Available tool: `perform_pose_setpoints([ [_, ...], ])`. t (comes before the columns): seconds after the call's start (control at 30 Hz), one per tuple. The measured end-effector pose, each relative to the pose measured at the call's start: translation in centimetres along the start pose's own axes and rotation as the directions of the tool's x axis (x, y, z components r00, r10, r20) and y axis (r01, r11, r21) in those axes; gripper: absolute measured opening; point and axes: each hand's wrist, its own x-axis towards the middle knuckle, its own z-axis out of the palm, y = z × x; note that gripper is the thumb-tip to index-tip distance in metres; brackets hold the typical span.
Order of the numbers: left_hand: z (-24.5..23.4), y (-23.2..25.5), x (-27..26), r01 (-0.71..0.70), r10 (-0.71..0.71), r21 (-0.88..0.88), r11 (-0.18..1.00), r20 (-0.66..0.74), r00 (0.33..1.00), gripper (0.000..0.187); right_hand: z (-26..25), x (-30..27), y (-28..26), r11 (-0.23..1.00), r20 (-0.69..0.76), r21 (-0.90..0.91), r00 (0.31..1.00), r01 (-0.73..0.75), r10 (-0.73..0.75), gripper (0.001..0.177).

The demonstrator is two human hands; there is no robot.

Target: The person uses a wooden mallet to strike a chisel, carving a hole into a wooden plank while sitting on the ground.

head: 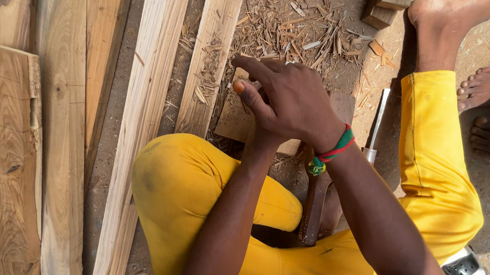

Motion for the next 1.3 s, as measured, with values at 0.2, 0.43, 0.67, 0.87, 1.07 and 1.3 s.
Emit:
perform_pose_setpoints([
  [0.2, 2.3, 2.5, -0.1, -0.352, 0.465, 0.82, 0.45, 0.121, 0.877, 0.046, 0.9, -1.6, 2.3, 0.974, -0.154, 0.224, 0.988, 0.034, 0.0, 0.053],
  [0.43, 8.1, 5.4, 0.9, -0.141, 0.558, 0.933, 0.332, -0.073, 0.827, 0.038, 4.9, -12.1, 5.2, 0.925, -0.55, 0.36, 0.774, -0.122, 0.315, 0.037],
  [0.67, 7.7, 15.3, -0.1, -0.287, 0.556, 0.671, 0.684, -0.224, 0.8, 0.045, 10.2, -22.3, 8.1, 0.663, -0.36, 0.547, 0.571, -0.511, 0.737, 0.028],
  [0.87, 8.1, 12.8, -0.2, -0.274, 0.461, 0.717, 0.64, -0.073, 0.884, 0.05, 8.9, -16.7, 7.6, 0.827, -0.444, 0.4, 0.706, -0.395, 0.552, 0.024],
  [1.07, 6.7, 10.0, 0.9, -0.21, 0.376, 0.755, 0.621, -0.052, 0.925, 0.047, 7.4, -14.0, 5.7, 0.791, -0.395, 0.489, 0.716, -0.367, 0.576, 0.024],
  [1.3, 6.0, 9.5, 0.3, -0.306, 0.439, 0.783, 0.542, 0.046, 0.897, 0.038, 4.5, -13.7, 4.1, 0.799, -0.475, 0.586, 0.741, -0.136, 0.474, 0.026],
])
